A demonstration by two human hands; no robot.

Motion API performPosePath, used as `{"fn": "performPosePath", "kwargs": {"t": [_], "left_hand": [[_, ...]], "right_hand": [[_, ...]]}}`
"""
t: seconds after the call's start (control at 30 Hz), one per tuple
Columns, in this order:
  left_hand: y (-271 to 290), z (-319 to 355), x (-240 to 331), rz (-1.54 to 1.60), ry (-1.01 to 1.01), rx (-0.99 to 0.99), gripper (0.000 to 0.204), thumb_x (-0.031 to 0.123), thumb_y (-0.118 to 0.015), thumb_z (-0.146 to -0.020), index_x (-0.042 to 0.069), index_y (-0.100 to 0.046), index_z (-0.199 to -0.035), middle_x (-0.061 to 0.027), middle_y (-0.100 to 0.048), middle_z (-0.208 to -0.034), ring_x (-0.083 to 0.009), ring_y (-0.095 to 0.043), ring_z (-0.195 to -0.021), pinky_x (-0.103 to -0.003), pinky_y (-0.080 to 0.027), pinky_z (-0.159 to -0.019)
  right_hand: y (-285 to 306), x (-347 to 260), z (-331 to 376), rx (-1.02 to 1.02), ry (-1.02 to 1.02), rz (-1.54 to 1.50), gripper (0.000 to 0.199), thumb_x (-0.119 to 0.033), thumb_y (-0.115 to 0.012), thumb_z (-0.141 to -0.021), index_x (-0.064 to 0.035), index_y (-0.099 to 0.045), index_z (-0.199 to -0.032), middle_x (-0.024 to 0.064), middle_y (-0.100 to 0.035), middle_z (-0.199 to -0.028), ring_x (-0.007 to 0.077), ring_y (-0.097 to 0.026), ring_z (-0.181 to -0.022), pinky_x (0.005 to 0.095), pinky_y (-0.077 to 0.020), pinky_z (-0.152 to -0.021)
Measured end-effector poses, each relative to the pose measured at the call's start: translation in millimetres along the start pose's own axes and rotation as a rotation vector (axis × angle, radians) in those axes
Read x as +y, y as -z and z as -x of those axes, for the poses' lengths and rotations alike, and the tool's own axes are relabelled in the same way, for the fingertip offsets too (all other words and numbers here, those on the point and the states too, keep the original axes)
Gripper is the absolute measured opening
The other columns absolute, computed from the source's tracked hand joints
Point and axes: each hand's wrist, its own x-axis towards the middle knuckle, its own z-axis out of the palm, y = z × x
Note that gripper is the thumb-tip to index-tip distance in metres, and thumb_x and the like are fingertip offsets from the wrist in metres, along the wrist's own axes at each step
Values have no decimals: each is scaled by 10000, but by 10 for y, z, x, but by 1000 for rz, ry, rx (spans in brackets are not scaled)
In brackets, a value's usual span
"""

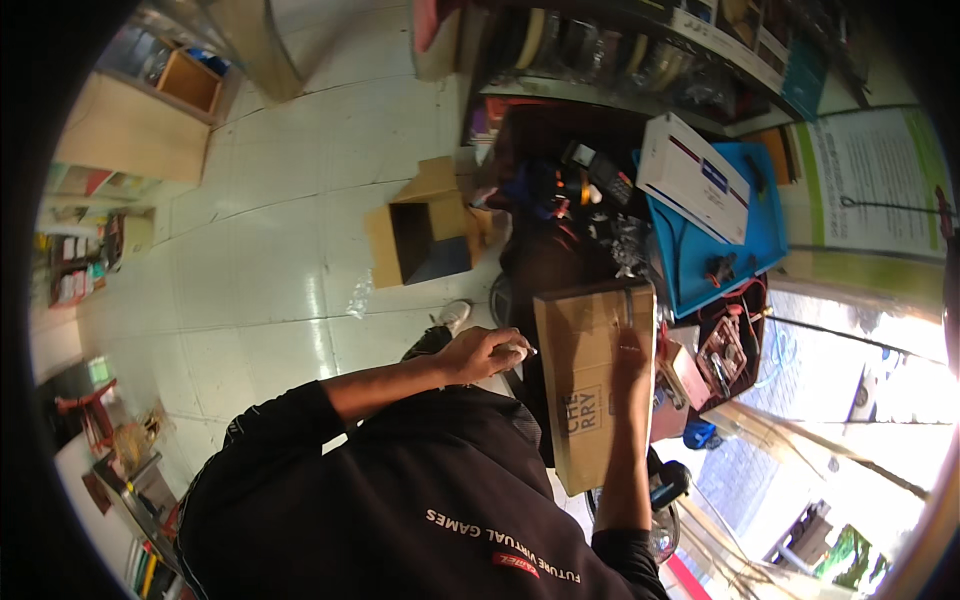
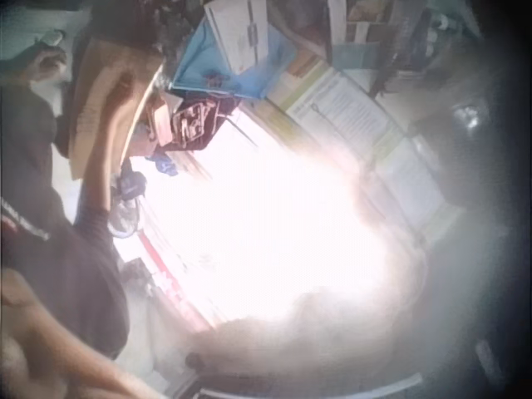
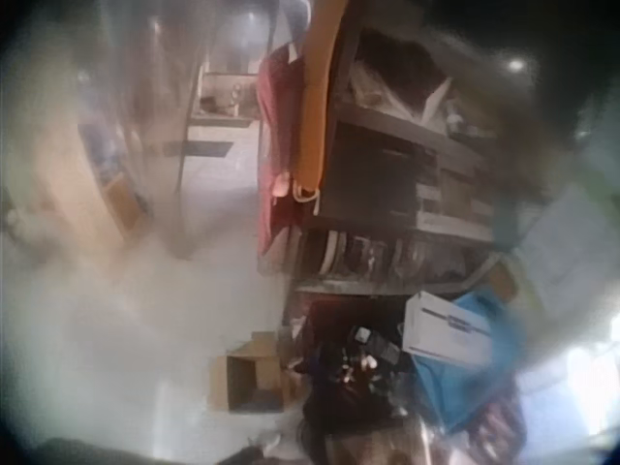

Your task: The person retrieves a cardboard box from a blue shelf, removes a plastic bag, and carries the box to a workbench. They apply tape to seal the box and then hand it to a woman standing outside the shop.

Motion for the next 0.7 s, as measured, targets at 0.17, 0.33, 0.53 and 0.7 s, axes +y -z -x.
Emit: {"fn": "performPosePath", "kwargs": {"t": [0.17, 0.33, 0.53, 0.7], "left_hand": [[-67, -181, 187, -53, 98, -138, 341, 345, -649, -1007, 79, -649, -1221, -96, -738, -896, -231, -735, -847, -348, -554, -759], [-168, -321, 246, -38, 208, -174, 287, 301, -701, -981, 88, -666, -1170, -65, -712, -763, -145, -697, -634, -306, -541, -612], [-126, -164, -3, -22, 240, 65, 225, 288, -611, -1026, 92, -693, -1099, -61, -705, -730, -163, -672, -547, -323, -528, -567], [153, 316, -157, -200, 361, 363, 141, 186, -626, -1023, 60, -684, -1046, -70, -696, -726, -159, -670, -543, -299, -514, -491]], "right_hand": [[-940, -797, 573, -113, 119, 333, 188, -96, -786, -864, -10, -729, -1021, 135, -729, -891, 249, -726, -797, 346, -572, -716], [-852, -1009, 563, -66, 172, 359, 70, -29, -746, -862, -9, -725, -925, 150, -716, -878, 303, -722, -785, 366, -564, -698], [-661, -705, -147, -174, 516, 667, 143, -124, -660, -907, -20, -668, -809, 168, -649, -747, 369, -660, -681, 436, -518, -575], [-442, -500, -2073, -43, -16, 1005, 331, -343, -727, -878, -30, -744, -985, 250, -729, -1052, 423, -704, -1013, 465, -578, -864]]}}
